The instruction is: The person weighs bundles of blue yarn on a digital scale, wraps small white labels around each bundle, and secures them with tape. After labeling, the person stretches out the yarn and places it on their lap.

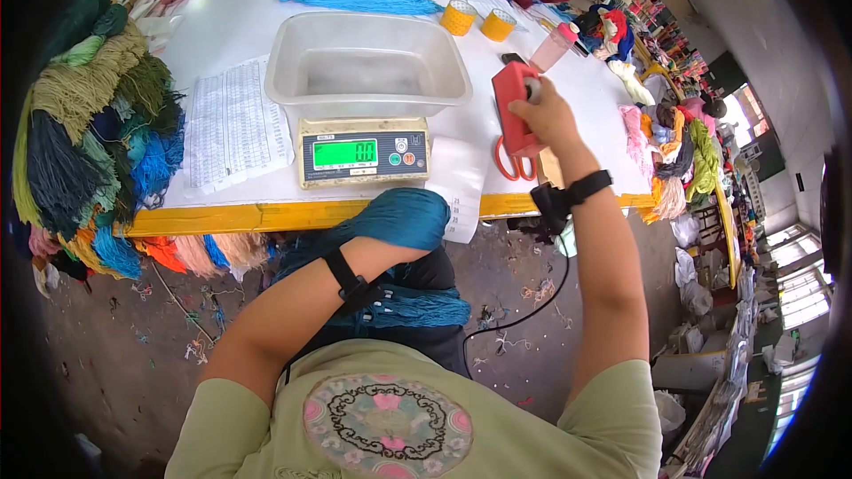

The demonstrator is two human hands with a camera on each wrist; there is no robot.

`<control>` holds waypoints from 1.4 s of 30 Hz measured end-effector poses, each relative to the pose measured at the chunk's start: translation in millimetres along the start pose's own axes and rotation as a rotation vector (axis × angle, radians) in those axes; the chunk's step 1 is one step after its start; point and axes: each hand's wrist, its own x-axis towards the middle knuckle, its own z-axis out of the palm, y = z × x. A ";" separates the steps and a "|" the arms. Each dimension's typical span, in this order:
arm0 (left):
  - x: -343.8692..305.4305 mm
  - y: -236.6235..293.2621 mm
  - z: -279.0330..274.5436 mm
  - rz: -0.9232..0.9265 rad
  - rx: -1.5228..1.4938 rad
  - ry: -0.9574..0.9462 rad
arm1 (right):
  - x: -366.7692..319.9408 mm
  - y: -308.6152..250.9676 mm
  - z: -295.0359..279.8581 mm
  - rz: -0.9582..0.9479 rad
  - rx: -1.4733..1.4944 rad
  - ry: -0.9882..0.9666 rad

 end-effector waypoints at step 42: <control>-124.8 10.1 -53.6 -0.118 -0.903 0.116 | -147.4 35.2 89.0 -0.415 0.071 -0.002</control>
